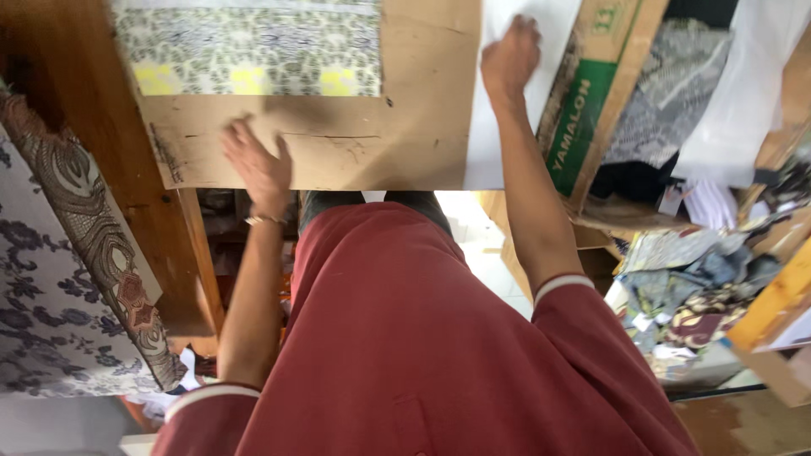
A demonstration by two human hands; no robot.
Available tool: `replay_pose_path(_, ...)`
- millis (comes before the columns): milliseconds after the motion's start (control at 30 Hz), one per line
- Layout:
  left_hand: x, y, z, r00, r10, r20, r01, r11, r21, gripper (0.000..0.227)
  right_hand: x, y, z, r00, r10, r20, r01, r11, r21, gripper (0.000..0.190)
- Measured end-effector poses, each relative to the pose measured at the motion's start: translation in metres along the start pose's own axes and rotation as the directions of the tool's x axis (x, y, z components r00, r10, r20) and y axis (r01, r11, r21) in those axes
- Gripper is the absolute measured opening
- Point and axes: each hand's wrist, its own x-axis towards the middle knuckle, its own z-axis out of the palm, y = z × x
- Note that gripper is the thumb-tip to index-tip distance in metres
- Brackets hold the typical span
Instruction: The person repeatedly wraps a patterned fabric piece with a white sheet on a wooden table, then stacks the wrapped bundle. The process is repeated multiple times with the same materials.
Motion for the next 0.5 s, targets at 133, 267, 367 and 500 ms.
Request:
replay_pose_path(133, -0.046, 0.083, -0.007, 0.989, 0.065, 0.135, -0.062, 0.998, -0.027, 0.047, 0.001, 0.008, 0.024, 0.992, -0.08, -0.099, 0.083, 0.996, 0.03, 0.031)
replay_pose_path(267, -0.062, 0.125, -0.01, 0.984, 0.108, 0.145, -0.101, 0.993, -0.055, 0.048, 0.001, 0.014, 0.026, 0.984, 0.029, 0.176, -0.06, 0.983, 0.171, 0.011)
replay_pose_path(367, -0.064, 0.137, -0.011, 0.985, 0.12, 0.12, -0.113, 0.992, -0.061, 0.047, 0.006, 0.016, 0.013, 1.0, -0.013, 0.005, 0.01, 0.934, 0.356, 0.017)
replay_pose_path(500, -0.055, 0.153, 0.001, 0.981, 0.189, 0.043, -0.179, 0.97, -0.161, 0.043, -0.004, 0.033, -0.026, 0.987, -0.012, -0.16, 0.107, 0.792, 0.601, 0.017)
